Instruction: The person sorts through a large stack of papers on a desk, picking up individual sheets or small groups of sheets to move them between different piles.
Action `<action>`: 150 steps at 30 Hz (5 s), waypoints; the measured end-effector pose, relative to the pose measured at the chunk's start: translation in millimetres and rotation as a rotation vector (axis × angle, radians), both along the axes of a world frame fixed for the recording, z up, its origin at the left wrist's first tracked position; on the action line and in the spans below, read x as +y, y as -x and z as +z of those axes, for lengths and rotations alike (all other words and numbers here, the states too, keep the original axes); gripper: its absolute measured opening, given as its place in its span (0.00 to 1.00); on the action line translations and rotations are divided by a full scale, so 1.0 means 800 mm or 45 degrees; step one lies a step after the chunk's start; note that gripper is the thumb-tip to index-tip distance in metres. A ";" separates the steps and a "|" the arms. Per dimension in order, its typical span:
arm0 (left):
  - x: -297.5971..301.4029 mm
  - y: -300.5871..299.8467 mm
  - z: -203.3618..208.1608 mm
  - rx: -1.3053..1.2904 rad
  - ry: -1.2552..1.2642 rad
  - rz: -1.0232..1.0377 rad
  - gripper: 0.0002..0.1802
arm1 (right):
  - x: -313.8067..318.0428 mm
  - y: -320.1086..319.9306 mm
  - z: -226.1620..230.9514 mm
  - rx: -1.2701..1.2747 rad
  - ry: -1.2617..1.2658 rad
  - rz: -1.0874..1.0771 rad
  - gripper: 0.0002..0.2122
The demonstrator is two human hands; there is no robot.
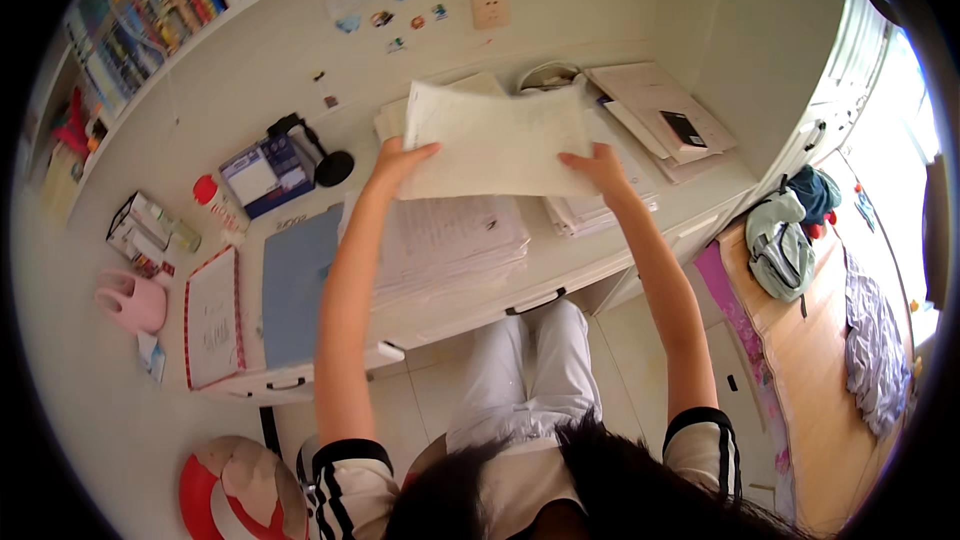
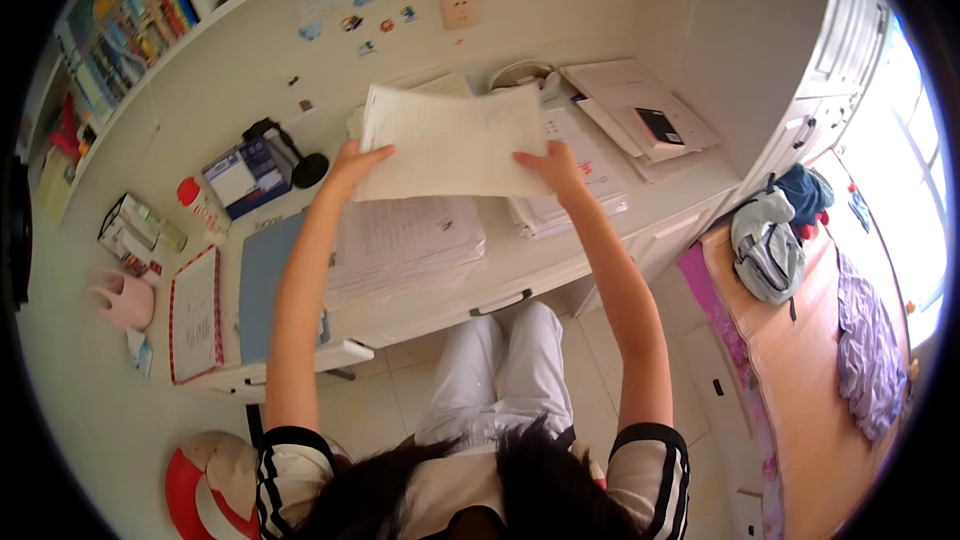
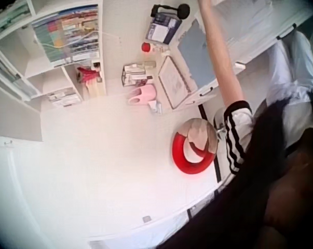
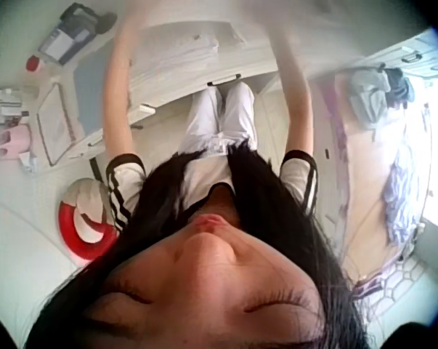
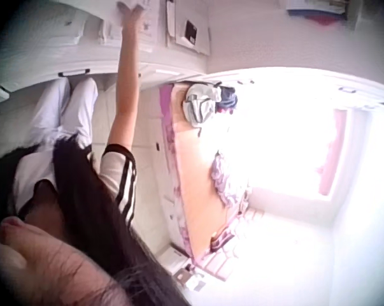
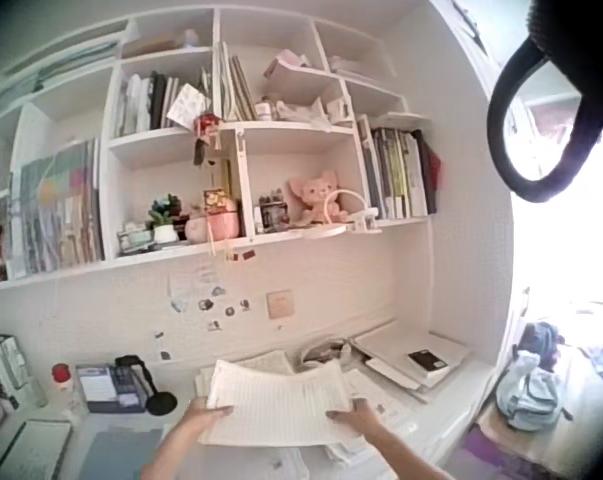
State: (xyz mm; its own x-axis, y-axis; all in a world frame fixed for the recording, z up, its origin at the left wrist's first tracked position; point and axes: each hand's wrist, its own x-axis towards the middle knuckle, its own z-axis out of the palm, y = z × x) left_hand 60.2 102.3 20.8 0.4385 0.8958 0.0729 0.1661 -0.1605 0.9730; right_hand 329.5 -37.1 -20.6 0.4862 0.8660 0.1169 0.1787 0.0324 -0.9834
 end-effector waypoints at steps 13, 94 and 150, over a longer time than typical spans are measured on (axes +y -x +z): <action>-0.056 0.164 -0.082 0.768 -0.290 0.565 0.28 | 0.005 0.156 -0.026 -0.782 0.317 -0.060 0.18; -0.019 -0.231 -0.024 -0.160 -0.085 -0.462 0.21 | -0.078 -0.163 -0.039 0.088 -0.339 -0.059 0.13; 0.199 -0.019 -0.131 0.009 -0.520 0.554 0.30 | 0.279 -0.018 -0.080 -0.362 -0.194 -0.230 0.18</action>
State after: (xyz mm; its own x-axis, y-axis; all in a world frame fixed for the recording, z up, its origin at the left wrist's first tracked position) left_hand 75.4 261.5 -83.7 0.0388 0.8932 0.4479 0.3068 -0.4373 0.8454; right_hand 343.8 186.1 -84.3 0.5591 0.7315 0.3903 0.4605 0.1176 -0.8799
